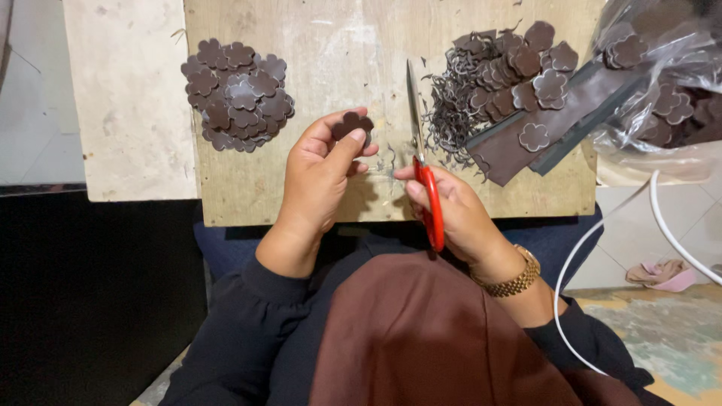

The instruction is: The person uses red-handled scissors to trim the edges of small dark brown flower-shaped pieces. They hold each piece with the left hand and cut with the right, placing finished pieces into a pile on the left side of the wooden board.

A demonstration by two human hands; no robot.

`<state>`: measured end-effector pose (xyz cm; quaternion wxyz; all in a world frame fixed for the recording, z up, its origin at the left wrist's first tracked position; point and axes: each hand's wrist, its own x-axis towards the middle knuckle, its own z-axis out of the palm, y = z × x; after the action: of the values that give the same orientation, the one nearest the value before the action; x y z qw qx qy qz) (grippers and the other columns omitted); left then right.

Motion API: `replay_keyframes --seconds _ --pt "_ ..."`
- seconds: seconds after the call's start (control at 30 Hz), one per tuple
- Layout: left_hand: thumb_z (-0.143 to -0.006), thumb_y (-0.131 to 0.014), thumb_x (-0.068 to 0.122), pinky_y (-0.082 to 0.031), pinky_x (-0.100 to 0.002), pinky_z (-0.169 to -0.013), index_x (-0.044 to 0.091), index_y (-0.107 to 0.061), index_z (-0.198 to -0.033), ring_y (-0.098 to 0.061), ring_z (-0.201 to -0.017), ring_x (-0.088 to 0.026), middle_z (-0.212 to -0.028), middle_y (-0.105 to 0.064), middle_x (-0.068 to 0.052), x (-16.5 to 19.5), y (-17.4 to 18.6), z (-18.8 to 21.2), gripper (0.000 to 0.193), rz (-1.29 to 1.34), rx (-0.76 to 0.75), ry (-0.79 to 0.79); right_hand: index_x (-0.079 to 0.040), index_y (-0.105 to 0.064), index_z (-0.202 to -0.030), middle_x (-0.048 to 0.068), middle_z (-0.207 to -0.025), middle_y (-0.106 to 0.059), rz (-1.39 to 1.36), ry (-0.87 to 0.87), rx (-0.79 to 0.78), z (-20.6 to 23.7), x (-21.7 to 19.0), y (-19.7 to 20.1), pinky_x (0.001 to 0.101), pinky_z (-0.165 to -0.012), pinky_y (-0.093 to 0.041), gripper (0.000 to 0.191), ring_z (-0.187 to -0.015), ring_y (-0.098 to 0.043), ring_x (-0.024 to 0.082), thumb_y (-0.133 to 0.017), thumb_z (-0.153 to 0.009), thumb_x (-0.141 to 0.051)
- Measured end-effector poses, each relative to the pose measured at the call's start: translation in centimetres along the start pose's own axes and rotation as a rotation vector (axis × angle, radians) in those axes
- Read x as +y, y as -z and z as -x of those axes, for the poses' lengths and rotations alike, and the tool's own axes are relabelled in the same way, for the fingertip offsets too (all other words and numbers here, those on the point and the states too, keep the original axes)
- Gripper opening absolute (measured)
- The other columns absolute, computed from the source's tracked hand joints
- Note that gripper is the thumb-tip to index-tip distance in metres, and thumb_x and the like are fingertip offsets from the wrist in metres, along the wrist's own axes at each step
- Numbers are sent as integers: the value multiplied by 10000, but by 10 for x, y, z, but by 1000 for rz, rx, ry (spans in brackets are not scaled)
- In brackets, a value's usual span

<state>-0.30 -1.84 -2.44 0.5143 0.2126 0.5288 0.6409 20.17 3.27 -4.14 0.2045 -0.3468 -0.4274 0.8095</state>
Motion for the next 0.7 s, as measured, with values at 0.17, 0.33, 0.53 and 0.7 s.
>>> replay_keyframes --seconds 0.17,0.33,0.53,0.7 --pt "-982 -667 112 -535 -222 -727 29 -637 -1309 -695 -912 -94 -1085 -718 -27 1 -4 4 338 -8 -25 9 -6 -612 -1282 -35 -813 -541 -87 0 -25 -3 -4 -2 225 -655 -407 320 -724 -480 62 -619 -1014 -180" --pt "-975 -700 95 -520 -213 -720 9 -632 -1282 -679 -884 -91 -1063 -722 -35 -1 -7 4 326 45 -69 6 -12 -606 -1286 -35 -809 -539 -62 -17 16 -4 -10 -4 222 -652 -417 325 -719 -487 61 -603 -1011 -185" --pt "-953 -725 87 -506 -200 -673 6 -632 -1232 -696 -865 -90 -994 -731 -39 2 -9 10 305 90 -74 25 -4 -579 -1366 -49 -921 -530 174 81 -78 7 -14 -5 186 -720 -397 387 -796 -464 35 -613 -1021 -177" --pt "-924 -749 75 -454 -185 -623 12 -608 -1192 -722 -838 -106 -965 -752 -54 8 -8 11 310 87 -50 4 13 -530 -1417 6 -1058 -537 4 89 -251 20 -16 -1 236 -850 -433 521 -935 -499 87 -616 -1036 -332"
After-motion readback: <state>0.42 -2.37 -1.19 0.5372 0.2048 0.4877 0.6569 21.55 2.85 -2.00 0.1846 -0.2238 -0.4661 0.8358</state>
